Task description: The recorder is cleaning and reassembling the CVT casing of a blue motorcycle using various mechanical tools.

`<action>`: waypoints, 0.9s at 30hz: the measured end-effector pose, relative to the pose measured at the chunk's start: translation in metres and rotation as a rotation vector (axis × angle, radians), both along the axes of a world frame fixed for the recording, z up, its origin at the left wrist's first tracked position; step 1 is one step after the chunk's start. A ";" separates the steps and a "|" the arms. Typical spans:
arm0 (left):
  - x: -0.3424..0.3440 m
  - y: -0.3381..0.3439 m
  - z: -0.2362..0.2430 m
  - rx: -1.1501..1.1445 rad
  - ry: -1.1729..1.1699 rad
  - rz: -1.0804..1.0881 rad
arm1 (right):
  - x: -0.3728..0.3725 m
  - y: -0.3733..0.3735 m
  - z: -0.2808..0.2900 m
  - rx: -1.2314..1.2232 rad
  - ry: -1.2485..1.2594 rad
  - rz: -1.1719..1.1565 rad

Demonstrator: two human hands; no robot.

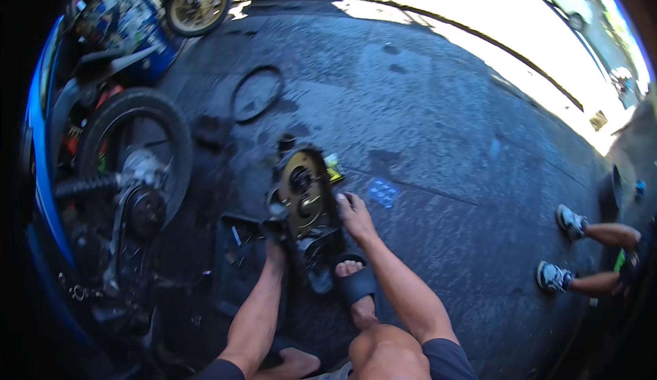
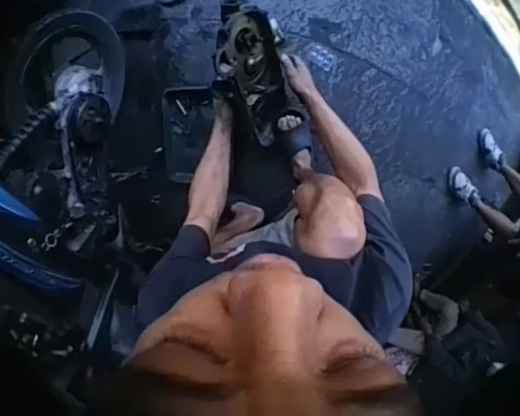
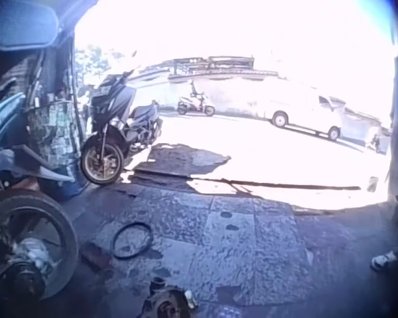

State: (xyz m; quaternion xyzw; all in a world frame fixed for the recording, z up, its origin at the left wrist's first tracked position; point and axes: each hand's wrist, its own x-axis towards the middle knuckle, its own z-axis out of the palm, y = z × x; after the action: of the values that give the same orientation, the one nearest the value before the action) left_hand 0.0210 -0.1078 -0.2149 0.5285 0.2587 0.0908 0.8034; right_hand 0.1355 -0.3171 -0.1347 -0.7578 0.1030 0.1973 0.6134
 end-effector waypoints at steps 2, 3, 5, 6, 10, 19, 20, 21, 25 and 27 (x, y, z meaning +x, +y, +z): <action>0.011 -0.003 0.011 -0.043 -0.007 -0.074 | -0.014 0.003 -0.019 0.192 0.222 0.019; 0.018 -0.005 0.018 -0.160 -0.063 -0.134 | -0.018 0.002 -0.024 0.053 0.235 0.085; 0.036 -0.009 0.033 -0.157 0.061 -0.181 | -0.021 0.001 -0.031 -0.050 0.115 0.130; 0.047 -0.012 0.038 -0.154 0.159 -0.291 | -0.019 -0.001 -0.032 -0.165 0.000 0.148; 0.085 -0.038 0.040 -0.188 0.276 -0.187 | 0.000 -0.013 -0.032 -0.443 -0.027 0.109; 0.148 -0.052 0.012 -0.365 0.335 -0.292 | 0.043 -0.032 -0.047 -0.544 -0.008 0.112; 0.153 -0.051 0.010 -0.390 0.348 -0.332 | 0.046 -0.033 -0.048 -0.554 0.002 0.112; 0.158 -0.050 0.009 -0.396 0.402 -0.322 | 0.049 -0.033 -0.049 -0.585 0.031 0.112; 0.169 -0.043 0.001 -0.335 0.465 -0.415 | 0.055 -0.033 -0.051 -0.585 0.038 0.113; 0.170 -0.039 -0.003 -0.191 0.504 -0.430 | 0.055 -0.032 -0.050 -0.678 0.029 0.157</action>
State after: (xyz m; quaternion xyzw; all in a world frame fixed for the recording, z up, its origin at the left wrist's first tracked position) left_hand 0.1911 -0.1464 -0.2175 0.4990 0.3391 -0.2385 0.7611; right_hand 0.1909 -0.3494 -0.1849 -0.9212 0.1126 0.2090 0.3084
